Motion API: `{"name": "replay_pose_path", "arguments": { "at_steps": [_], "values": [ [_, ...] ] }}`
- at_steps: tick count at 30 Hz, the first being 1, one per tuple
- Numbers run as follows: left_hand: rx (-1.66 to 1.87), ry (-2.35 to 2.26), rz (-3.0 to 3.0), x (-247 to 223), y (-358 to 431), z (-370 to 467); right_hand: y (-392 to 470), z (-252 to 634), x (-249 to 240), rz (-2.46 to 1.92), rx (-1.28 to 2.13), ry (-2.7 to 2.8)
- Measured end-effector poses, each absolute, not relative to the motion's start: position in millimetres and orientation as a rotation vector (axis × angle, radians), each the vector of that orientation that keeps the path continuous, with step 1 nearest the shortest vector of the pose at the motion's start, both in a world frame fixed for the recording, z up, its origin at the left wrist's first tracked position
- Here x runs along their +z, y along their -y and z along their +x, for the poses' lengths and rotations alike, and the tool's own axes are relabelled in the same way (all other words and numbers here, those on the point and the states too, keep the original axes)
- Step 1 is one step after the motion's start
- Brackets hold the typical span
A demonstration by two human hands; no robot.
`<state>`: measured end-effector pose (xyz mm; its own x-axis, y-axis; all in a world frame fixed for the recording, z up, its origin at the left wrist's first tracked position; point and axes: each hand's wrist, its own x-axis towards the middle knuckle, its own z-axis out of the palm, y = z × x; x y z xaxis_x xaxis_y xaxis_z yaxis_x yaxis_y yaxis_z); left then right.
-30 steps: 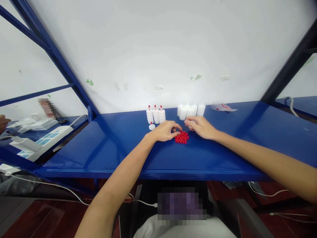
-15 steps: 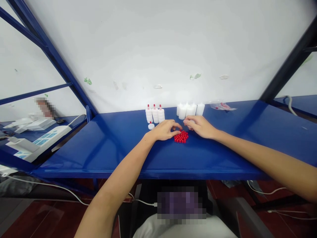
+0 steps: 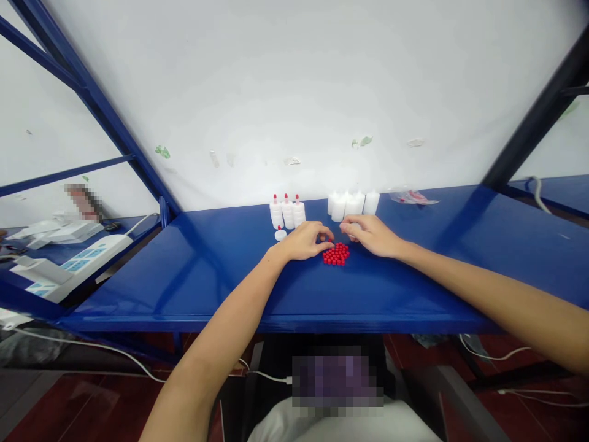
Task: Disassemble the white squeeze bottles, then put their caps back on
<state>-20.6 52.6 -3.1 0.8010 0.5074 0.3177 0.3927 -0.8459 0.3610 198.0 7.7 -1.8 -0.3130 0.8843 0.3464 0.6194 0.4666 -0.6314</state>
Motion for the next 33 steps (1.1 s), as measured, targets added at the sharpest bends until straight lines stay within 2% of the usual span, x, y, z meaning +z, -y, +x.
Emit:
{"name": "replay_pose_path", "arguments": {
  "at_steps": [11,19,33],
  "values": [
    [0.687,-0.783,2.612,-4.4,-54.7,-22.1,-6.2,198.1,-0.9,-1.214,0.515,2.054],
    [1.244,-0.631,2.291,5.4,-34.0,-1.9,-6.0,198.2,1.0,-1.174,0.436,2.074],
    [1.249,-0.536,2.321,11.7,-22.8,2.8,-4.1,196.7,-2.9,-1.165,0.372,2.103]
  ]
}}
